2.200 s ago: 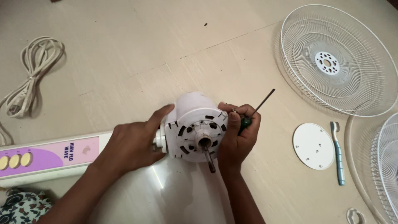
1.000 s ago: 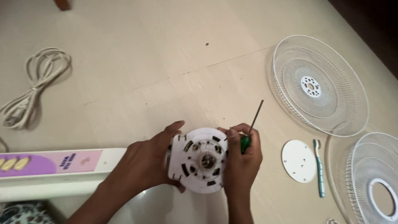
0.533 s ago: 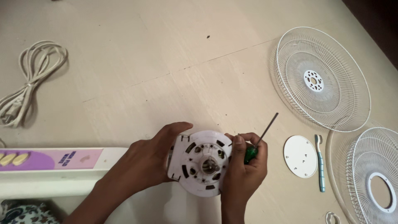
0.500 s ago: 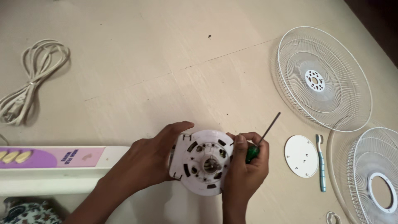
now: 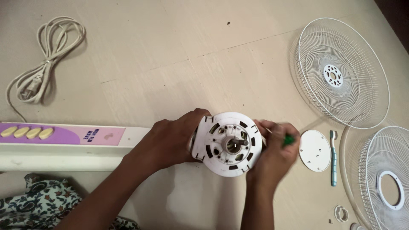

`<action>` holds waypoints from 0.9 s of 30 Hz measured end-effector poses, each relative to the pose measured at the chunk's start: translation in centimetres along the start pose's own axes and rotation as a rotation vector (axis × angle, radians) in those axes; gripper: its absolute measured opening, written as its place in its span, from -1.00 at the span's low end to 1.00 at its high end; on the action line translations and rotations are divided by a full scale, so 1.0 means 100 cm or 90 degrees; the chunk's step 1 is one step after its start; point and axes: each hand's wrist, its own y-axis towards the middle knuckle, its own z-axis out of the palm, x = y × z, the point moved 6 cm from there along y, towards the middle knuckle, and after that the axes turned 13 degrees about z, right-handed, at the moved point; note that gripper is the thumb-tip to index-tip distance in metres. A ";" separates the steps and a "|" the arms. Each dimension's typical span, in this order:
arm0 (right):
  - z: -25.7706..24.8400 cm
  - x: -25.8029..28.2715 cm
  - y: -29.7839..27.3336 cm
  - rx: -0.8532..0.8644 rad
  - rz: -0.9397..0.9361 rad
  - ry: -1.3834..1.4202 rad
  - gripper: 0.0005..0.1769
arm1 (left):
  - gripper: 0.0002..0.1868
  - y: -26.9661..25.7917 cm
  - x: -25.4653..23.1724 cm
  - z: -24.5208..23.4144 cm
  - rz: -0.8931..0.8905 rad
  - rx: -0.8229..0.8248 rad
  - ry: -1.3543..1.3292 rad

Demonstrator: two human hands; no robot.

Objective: The person uses a screwdriver to tighten screws on the central hub of a white fan motor housing. They rotate the motor to access different screw locations and continue tightening throughout the clip.

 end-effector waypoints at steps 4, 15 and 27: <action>-0.034 0.014 -0.007 0.003 0.019 0.021 -0.90 | -0.18 -0.001 0.002 0.000 -0.010 0.012 -0.012; -0.045 0.002 -0.018 0.144 0.149 -0.042 -0.91 | -0.12 -0.002 -0.005 -0.007 -0.055 0.024 -0.001; -0.050 -0.006 -0.018 0.122 0.209 -0.043 -0.79 | -0.12 0.000 -0.002 -0.005 -0.058 0.027 -0.006</action>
